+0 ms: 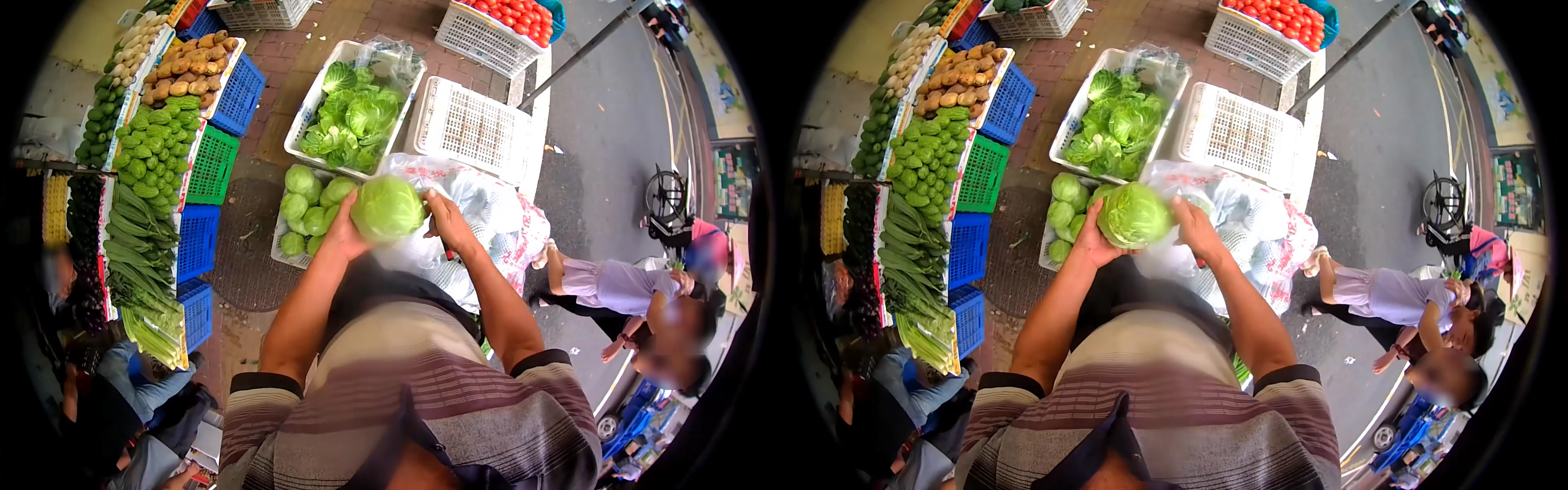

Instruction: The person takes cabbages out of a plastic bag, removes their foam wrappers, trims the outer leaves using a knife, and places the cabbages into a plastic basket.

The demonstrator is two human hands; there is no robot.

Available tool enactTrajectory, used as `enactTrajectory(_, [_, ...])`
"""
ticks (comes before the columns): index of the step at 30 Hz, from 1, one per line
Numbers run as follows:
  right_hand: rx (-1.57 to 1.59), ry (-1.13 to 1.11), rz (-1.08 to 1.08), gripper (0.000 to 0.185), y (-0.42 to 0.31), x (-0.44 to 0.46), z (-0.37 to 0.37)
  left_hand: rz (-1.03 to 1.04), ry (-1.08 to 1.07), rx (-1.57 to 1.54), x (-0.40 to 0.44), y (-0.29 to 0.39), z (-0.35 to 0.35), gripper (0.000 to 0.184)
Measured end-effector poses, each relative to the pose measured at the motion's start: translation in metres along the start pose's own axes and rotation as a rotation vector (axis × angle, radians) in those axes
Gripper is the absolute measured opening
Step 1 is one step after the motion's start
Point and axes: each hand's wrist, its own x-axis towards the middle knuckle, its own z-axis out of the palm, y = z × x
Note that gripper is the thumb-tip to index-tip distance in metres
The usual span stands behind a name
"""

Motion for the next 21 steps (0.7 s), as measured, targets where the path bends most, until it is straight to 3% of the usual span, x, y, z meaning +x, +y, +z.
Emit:
enactTrajectory(3, [-0.177, 0.057, -0.217, 0.065, -0.014, -0.024, 0.000, 0.008, 0.116, -0.215, -0.004, -0.001, 0.030, 0.082])
enactTrajectory(7, [-0.547, 0.006, -0.551, 0.084, 0.009, -0.037, 0.007, 0.026, 0.085, -0.178, -0.011, -0.003, 0.034, 0.078])
enactTrajectory(8, [-0.603, -0.002, -0.547, 0.094, 0.008, -0.039, 0.012, 0.026, 0.099, -0.181, -0.013, -0.004, 0.038, 0.078])
enactTrajectory(12, [-0.709, 0.058, -0.496, 0.096, 0.006, -0.035, 0.021, 0.030, 0.096, -0.172, -0.017, -0.009, 0.055, 0.078])
enactTrajectory(18, [-0.780, 0.111, -0.430, 0.087, -0.011, -0.037, 0.031, 0.028, 0.038, -0.186, -0.014, -0.007, 0.043, 0.077])
enactTrajectory(21, [-0.683, 0.140, -0.210, 0.086, -0.023, -0.038, 0.044, 0.028, 0.053, -0.197, -0.011, -0.008, 0.042, 0.077])
